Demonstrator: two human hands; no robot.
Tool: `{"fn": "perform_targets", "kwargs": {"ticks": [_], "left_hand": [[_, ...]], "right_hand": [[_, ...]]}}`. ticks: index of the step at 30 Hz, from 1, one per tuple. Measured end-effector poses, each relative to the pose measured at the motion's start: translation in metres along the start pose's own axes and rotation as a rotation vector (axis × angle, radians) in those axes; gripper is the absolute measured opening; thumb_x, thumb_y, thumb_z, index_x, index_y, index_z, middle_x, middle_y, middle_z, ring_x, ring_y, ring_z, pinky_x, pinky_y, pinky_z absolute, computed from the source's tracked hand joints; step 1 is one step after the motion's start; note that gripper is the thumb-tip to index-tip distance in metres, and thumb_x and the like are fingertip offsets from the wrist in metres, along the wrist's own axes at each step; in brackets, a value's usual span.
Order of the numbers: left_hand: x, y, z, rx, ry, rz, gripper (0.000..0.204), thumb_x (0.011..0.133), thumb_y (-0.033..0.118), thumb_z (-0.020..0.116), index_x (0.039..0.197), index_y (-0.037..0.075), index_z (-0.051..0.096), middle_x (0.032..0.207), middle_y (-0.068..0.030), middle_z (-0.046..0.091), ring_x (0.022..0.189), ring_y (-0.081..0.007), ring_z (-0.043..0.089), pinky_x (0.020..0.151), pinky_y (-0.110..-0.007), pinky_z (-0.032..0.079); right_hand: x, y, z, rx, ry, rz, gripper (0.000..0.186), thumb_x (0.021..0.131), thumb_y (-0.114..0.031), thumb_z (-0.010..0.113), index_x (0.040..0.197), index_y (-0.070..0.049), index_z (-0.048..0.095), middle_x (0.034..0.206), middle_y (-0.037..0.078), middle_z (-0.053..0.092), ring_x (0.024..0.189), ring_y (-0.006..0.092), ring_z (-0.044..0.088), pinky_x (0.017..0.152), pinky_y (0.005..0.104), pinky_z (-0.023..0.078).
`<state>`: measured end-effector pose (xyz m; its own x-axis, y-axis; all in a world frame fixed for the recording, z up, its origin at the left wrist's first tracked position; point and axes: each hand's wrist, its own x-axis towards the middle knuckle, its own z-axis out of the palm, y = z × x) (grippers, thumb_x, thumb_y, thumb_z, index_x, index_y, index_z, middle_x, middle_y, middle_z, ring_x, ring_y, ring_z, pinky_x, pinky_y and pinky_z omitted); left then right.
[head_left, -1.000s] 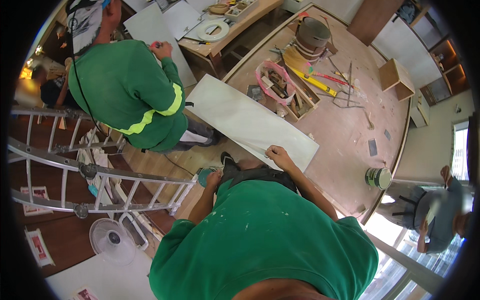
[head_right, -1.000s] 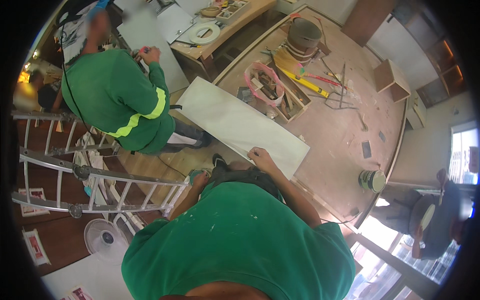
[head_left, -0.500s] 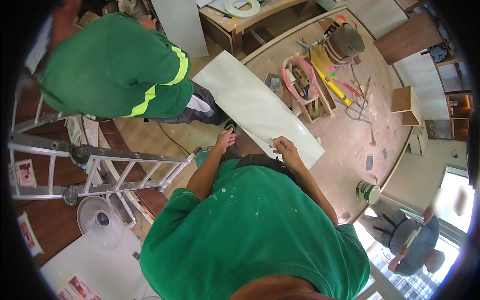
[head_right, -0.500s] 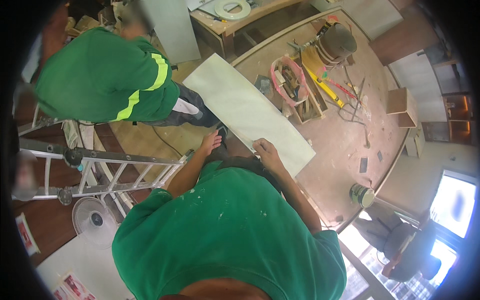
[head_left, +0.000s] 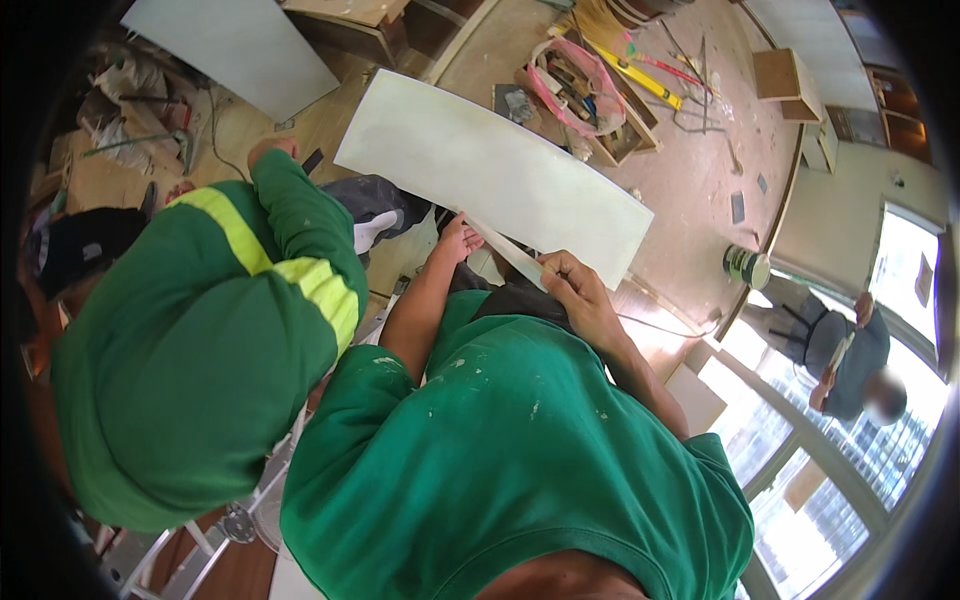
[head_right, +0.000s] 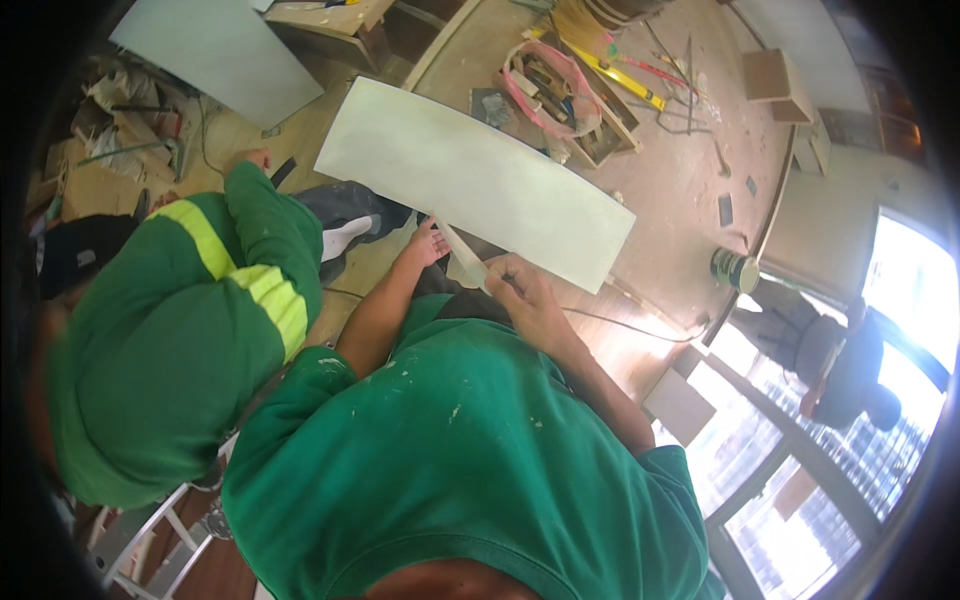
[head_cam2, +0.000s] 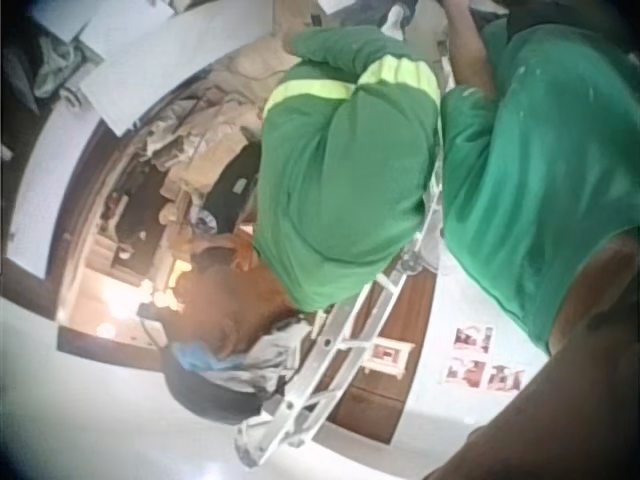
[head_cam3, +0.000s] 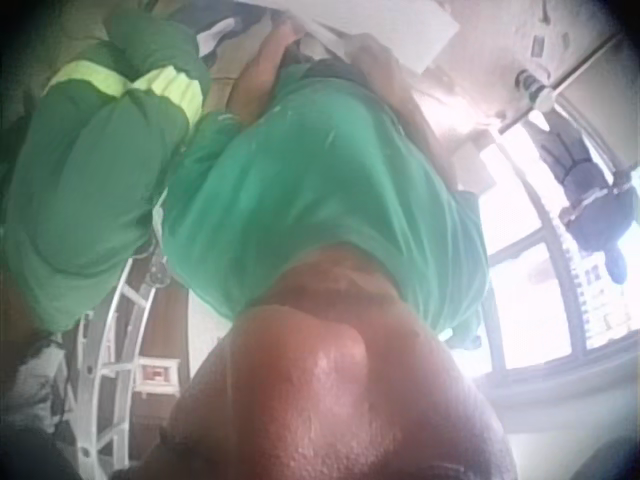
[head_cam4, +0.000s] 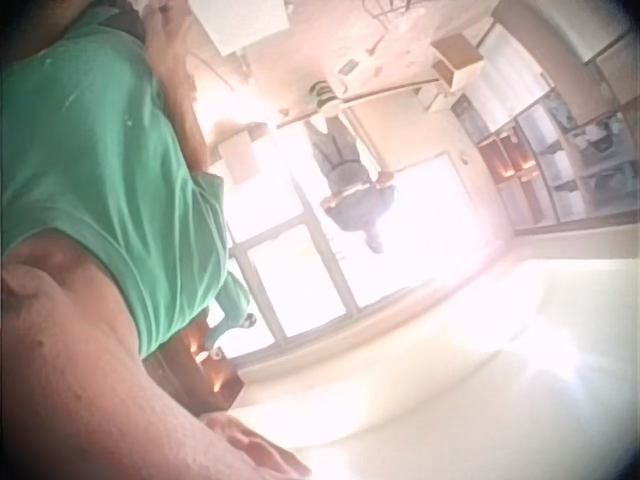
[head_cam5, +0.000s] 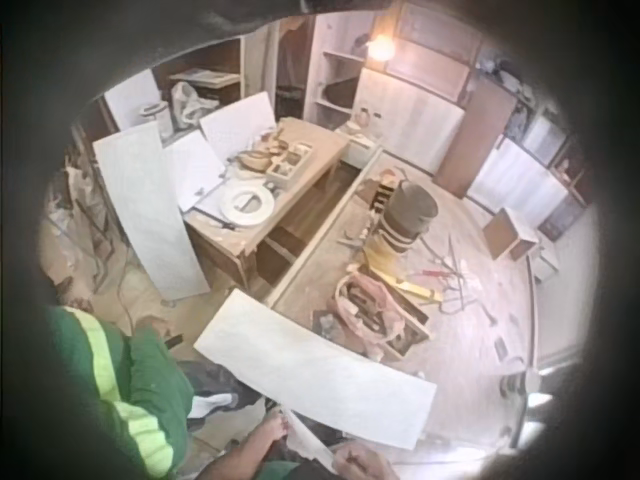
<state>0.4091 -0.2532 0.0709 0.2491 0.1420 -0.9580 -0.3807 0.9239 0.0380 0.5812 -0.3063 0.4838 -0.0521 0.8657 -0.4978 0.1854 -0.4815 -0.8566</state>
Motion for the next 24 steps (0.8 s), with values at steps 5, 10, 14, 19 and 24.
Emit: {"fn": "perform_targets", "kwargs": {"ticks": [5,10,14,19,24], "left_hand": [[0.01,0.012,0.007,-0.355,0.048,0.075,0.046,0.1,0.041,0.049,0.124,0.002,0.047,0.111,-0.0149,0.058,0.097,-0.0285,0.062,0.086,-0.042,0.055],[-0.004,0.038,0.003,-0.543,0.049,0.338,0.026,0.103,0.024,0.045,0.113,0.0,0.052,0.101,-0.0116,0.06,0.095,-0.0221,0.061,0.08,-0.034,0.056],[-0.029,0.061,-0.01,-0.525,0.208,0.476,0.021,0.101,0.016,0.051,0.11,0.0,0.06,0.1,-0.0074,0.064,0.093,-0.0179,0.063,0.082,-0.03,0.054],[-0.074,0.083,-0.027,-0.493,0.203,0.582,0.023,0.099,0.021,0.057,0.108,0.001,0.065,0.096,-0.0045,0.066,0.086,-0.0155,0.062,0.074,-0.029,0.052],[-0.123,0.09,-0.021,-0.405,0.194,0.734,0.024,0.098,0.024,0.059,0.107,0.002,0.066,0.094,-0.005,0.066,0.078,-0.0134,0.058,0.065,-0.026,0.049]], "right_hand": [[-0.023,-0.031,-0.005,0.047,-0.012,-0.111,0.011,0.096,-0.013,0.053,0.096,-0.002,0.054,0.109,0.009,0.06,0.097,0.0159,0.053,0.088,0.0299,0.041],[-0.04,-0.032,-0.033,0.091,-0.067,-0.108,0.008,0.095,-0.011,0.053,0.093,-0.003,0.053,0.109,0.01,0.059,0.098,0.0161,0.052,0.087,0.0295,0.041],[-0.043,-0.014,-0.062,0.154,-0.025,-0.088,0.009,0.094,-0.01,0.053,0.089,-0.002,0.054,0.105,0.008,0.061,0.096,0.0141,0.052,0.086,0.028,0.041],[-0.03,0.013,-0.101,0.108,0.127,-0.149,0.012,0.093,-0.009,0.049,0.087,-0.001,0.055,0.103,0.006,0.063,0.092,0.0119,0.052,0.085,0.0276,0.039],[-0.021,0.027,-0.121,0.043,0.235,-0.101,0.018,0.093,-0.017,0.049,0.082,-0.004,0.053,0.096,0.01,0.064,0.092,0.0162,0.056,0.086,0.0303,0.042]]}}
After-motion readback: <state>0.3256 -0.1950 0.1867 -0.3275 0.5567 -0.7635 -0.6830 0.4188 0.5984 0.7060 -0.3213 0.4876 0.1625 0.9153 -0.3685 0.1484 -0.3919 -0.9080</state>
